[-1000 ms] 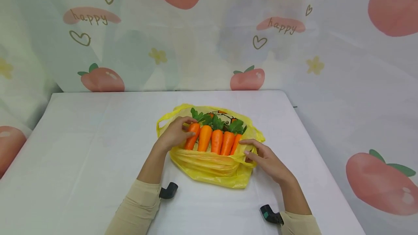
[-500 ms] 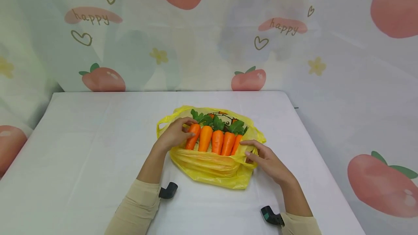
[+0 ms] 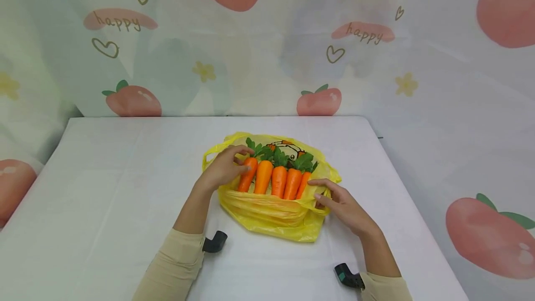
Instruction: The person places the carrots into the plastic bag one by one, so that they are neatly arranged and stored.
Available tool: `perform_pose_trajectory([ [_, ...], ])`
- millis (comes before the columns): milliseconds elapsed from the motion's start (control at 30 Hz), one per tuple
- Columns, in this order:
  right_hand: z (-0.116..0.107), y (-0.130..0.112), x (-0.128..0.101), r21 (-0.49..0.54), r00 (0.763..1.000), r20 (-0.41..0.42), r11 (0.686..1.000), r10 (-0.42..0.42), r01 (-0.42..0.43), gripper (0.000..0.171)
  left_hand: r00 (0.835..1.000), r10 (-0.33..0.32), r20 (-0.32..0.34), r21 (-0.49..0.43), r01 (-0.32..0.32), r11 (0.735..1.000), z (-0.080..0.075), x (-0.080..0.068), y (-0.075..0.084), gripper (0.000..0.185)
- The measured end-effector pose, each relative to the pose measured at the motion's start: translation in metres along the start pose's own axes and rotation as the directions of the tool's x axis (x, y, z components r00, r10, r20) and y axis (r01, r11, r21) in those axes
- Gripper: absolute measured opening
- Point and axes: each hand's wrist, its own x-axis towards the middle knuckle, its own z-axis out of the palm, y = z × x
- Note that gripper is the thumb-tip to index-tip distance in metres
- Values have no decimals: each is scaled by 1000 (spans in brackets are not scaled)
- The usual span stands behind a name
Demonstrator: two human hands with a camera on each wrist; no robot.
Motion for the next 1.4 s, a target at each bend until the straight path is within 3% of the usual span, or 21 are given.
perform_pose_trajectory([
  [167, -1, 1, 0, 3, 1000, 4, 1000, 15, -15, 37, 1000, 27, 16, 9, -27, 1000, -6, -3, 7, 42],
  [400, 0, 0, -1, 10, 999, 6, 999, 41, -41, 37, 990, 126, 64, -25, -125, 992, -23, -13, 11, 44],
  [600, -1, -1, 0, -3, 999, 4, 999, 38, -38, 37, 981, 176, 82, -8, -176, 984, -46, -27, 13, 41],
  [800, -1, 3, 2, -1, 999, 13, 999, 38, -38, 37, 960, 237, 150, 55, -248, 967, -78, -50, 11, 40],
  [933, -4, 4, 1, -9, 1000, 2, 1000, 26, -26, 38, 944, 262, 199, 54, -277, 959, -107, -70, -3, 41],
  [1033, -9, 4, -1, -18, 1000, -6, 1000, 9, -9, 38, 948, 250, 196, 82, -270, 959, -128, -85, -21, 40],
  [1233, -20, 1, -7, -42, 1000, 14, 999, 0, 1, 40, 958, 253, 134, 185, -275, 943, -158, -113, -52, 38],
  [1400, -34, -12, -26, -135, 999, 3, 989, 52, -51, 45, 951, 306, 34, 320, -300, 898, -168, -129, -66, 33],
])
